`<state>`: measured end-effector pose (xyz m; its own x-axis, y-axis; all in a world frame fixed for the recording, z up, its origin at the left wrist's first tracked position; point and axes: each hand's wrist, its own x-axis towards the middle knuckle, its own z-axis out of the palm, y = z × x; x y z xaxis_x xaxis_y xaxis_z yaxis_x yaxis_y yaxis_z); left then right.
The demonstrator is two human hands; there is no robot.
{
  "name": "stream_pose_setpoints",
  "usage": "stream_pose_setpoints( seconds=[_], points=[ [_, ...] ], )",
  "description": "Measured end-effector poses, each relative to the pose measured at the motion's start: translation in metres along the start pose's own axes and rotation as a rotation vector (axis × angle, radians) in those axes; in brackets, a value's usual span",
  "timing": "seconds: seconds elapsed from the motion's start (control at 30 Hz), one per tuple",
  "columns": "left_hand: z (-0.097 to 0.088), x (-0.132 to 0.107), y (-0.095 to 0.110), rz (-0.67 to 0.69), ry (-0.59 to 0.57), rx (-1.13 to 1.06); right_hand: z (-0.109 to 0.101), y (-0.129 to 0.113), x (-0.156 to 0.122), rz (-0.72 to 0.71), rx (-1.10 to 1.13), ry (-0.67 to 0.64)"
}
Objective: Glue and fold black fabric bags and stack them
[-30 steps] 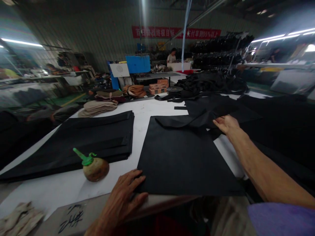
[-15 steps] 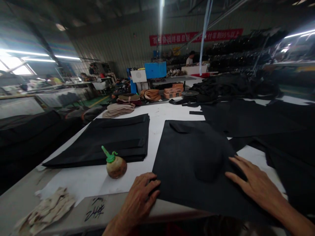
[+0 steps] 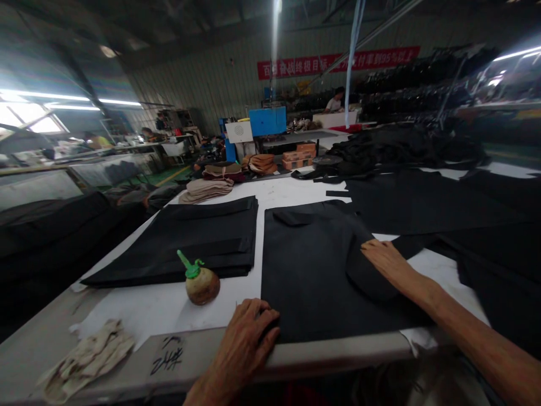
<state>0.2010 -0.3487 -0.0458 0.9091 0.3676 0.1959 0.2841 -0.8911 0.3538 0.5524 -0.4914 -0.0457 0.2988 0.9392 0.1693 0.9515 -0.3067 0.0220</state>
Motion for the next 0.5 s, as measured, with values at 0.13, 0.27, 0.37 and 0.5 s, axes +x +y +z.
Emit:
stream_pose_setpoints(
  seconds=[0.13, 0.27, 0.37, 0.5],
  points=[
    [0.002, -0.001, 0.000, -0.001, 0.028, -0.016, -0.012, -0.016, 0.067, 0.056, 0.076, -0.029],
    [0.003, -0.002, 0.000, -0.025, 0.008, -0.033, -0.024, -0.018, 0.137, 0.209, 0.103, 0.070],
    [0.000, -0.002, 0.000, -0.037, -0.010, -0.048, -0.019, -0.007, 0.158, 0.295, 0.121, 0.098],
    [-0.005, -0.002, 0.005, -0.046, -0.004, -0.067, 0.002, 0.020, 0.149, 0.414, 0.223, 0.061]
  ],
)
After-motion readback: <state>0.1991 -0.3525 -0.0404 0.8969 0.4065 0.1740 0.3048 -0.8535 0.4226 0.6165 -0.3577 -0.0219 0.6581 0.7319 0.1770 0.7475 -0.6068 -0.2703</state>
